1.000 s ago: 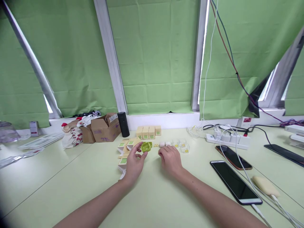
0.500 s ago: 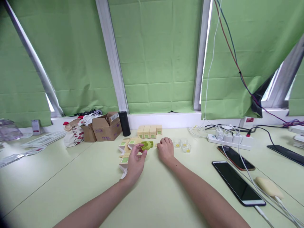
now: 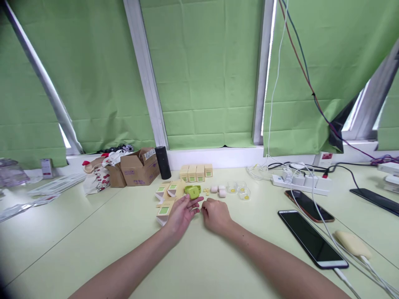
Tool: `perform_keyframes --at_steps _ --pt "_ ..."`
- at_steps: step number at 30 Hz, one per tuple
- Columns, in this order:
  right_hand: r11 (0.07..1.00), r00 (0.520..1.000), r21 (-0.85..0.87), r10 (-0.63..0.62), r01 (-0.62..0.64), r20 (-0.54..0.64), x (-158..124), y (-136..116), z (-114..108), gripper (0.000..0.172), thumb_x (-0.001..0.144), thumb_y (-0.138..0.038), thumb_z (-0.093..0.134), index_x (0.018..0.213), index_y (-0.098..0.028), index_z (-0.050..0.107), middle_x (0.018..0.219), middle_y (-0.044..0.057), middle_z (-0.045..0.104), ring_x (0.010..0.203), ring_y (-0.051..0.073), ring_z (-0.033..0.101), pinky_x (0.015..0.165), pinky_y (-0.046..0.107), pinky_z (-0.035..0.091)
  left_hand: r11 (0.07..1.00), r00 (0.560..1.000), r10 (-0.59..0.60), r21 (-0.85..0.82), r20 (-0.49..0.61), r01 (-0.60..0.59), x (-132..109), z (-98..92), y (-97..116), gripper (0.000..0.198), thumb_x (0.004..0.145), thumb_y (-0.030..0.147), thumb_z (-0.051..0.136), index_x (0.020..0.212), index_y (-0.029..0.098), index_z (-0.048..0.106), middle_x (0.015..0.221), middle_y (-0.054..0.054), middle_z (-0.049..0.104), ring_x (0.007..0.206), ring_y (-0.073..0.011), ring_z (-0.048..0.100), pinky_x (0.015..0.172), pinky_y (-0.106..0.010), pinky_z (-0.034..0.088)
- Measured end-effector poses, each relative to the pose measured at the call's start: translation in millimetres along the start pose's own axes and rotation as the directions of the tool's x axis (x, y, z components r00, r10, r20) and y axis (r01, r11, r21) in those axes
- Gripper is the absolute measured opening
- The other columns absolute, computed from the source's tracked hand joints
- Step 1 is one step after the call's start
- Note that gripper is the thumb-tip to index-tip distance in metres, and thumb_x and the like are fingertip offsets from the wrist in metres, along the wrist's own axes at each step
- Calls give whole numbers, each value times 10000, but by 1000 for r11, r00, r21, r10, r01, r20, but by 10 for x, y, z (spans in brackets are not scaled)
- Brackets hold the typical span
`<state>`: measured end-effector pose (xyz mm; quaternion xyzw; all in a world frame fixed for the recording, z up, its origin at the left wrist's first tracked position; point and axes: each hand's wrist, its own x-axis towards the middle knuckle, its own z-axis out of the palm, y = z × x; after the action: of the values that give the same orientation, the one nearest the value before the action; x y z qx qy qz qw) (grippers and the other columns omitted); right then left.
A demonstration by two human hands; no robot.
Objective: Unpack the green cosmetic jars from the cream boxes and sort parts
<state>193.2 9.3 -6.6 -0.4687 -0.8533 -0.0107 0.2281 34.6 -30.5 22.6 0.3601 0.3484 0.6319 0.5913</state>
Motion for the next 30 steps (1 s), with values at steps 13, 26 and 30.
perform_keyframes --at_steps 13,26,30 --pt "987 983 73 -150 143 102 -117 -61 -111 147 956 -199 544 935 -215 688 917 28 740 806 172 666 640 275 296 985 1000 6 170 0 -6 70 -18 35 368 833 507 741 837 171 589 938 -168 779 676 -154 629 630 -284 471" --pt "989 983 64 -141 134 115 -114 -46 -110 147 968 -190 533 950 -213 677 928 26 736 810 163 659 636 270 289 -344 943 139 908 302 -240 355 29 594 237 912 253 579 785 231 778 860 -97 768 922 -267 659 751 -313 377" --pt "988 982 73 -143 135 121 -115 -52 -119 148 964 -180 536 953 -215 679 936 28 740 816 167 664 633 268 286 -402 970 53 894 238 -197 526 40 460 218 831 195 622 647 190 737 738 -122 728 794 -273 665 702 -322 356"
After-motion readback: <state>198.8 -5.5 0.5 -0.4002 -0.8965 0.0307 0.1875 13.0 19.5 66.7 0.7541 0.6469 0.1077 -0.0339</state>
